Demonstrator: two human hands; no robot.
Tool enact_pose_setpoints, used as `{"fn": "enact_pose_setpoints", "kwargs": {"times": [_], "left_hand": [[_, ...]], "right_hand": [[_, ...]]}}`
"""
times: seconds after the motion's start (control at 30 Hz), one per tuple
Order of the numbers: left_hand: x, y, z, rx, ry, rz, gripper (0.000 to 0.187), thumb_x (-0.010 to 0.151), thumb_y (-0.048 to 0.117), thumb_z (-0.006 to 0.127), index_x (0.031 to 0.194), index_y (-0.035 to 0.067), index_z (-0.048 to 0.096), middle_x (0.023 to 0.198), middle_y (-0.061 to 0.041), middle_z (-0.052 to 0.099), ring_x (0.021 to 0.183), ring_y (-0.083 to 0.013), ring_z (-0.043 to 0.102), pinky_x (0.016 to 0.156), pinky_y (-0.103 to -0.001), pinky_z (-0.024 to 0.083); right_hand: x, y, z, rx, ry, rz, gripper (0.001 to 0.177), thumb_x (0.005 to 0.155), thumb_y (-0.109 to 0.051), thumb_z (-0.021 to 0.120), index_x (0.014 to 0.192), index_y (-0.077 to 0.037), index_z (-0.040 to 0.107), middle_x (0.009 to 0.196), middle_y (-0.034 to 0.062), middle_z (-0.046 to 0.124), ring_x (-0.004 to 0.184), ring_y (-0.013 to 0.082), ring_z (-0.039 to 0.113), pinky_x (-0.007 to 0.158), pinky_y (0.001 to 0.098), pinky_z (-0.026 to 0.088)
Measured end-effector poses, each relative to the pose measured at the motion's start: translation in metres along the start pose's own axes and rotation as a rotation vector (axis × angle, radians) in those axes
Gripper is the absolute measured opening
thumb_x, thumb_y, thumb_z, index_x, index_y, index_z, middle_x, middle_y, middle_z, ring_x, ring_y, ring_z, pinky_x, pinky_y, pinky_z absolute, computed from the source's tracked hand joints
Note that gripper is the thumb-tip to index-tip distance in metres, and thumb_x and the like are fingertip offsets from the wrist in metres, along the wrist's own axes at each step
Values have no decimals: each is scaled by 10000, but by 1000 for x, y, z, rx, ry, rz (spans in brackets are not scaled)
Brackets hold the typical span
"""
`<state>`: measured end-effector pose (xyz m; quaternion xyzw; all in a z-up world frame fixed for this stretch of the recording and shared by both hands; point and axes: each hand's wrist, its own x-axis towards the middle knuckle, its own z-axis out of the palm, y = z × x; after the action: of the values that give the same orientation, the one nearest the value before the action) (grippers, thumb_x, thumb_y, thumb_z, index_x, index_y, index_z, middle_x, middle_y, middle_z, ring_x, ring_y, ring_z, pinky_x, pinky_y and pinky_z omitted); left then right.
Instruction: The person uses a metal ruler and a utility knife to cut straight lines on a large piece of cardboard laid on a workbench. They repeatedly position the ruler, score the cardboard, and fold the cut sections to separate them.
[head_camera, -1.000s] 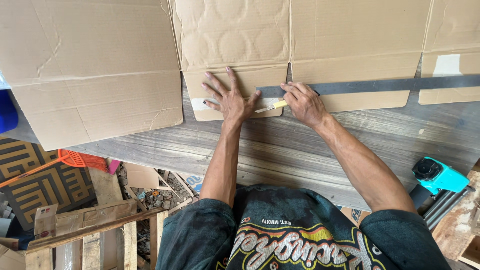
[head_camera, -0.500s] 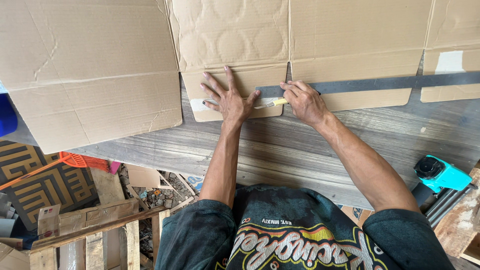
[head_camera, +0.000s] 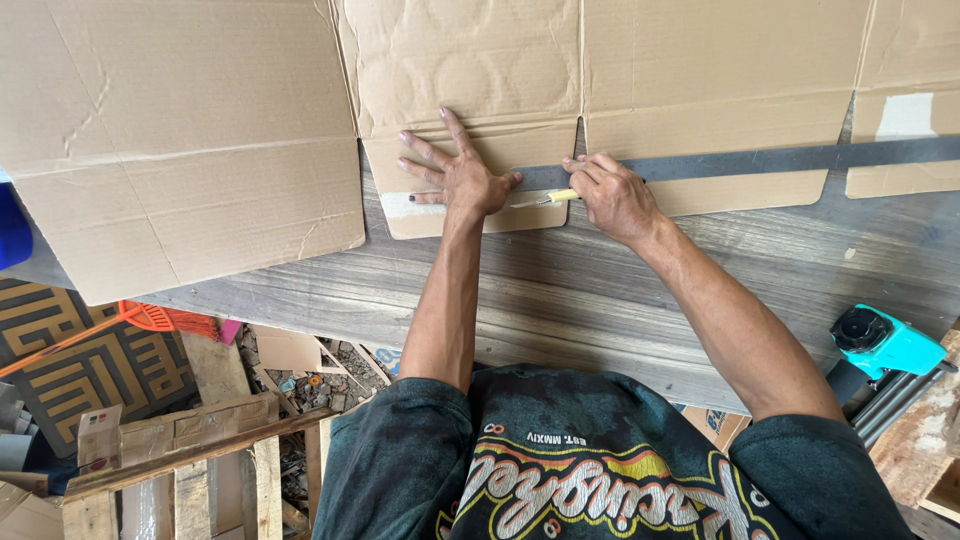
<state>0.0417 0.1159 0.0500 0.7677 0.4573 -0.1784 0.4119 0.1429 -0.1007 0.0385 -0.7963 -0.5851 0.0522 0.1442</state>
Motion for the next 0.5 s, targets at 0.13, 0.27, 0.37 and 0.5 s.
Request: {"fn": "enact_pose_setpoints", "kwargs": {"times": [0.13,0.27,0.37,0.5], "left_hand": [[1,4,-5,1,-19,-11,1430,735,341,981,1656,233,-107,1561,-384,-343,1395,-701,-265,964,-929,-37],[-2,5,-7,-7,-36,-22,1428,738,332,973,1654,229,-117,1565,-383,-339,1395,-694,-275,986,-916,-51],[-3,4,-8,-19,-36,-11,1415,749,325,967,1654,230,-116,1566,-381,-338,1397,-693,-274,996,-911,-52],[-8,6,-12,-20,-39,-4,1398,762,327,961,1656,228,-109,1574,-378,-326,1410,-688,-253,1007,-907,-52]], "right_hand": [[1,-1,-3,-3,-10,12,195,1030,-92,589,838,-61,587,1079,125,752,1107,285,704,963,377,580],[-1,-2,-4,1,-23,25,168,1017,-86,595,850,-70,587,1061,118,742,1132,284,690,962,372,578],[-1,1,0,0,-30,33,146,1010,-92,601,865,-77,591,1075,110,739,1152,281,680,968,374,574],[-2,3,1,-18,-51,28,130,1011,-95,602,882,-85,599,1072,106,731,1167,285,667,971,371,571]]}}
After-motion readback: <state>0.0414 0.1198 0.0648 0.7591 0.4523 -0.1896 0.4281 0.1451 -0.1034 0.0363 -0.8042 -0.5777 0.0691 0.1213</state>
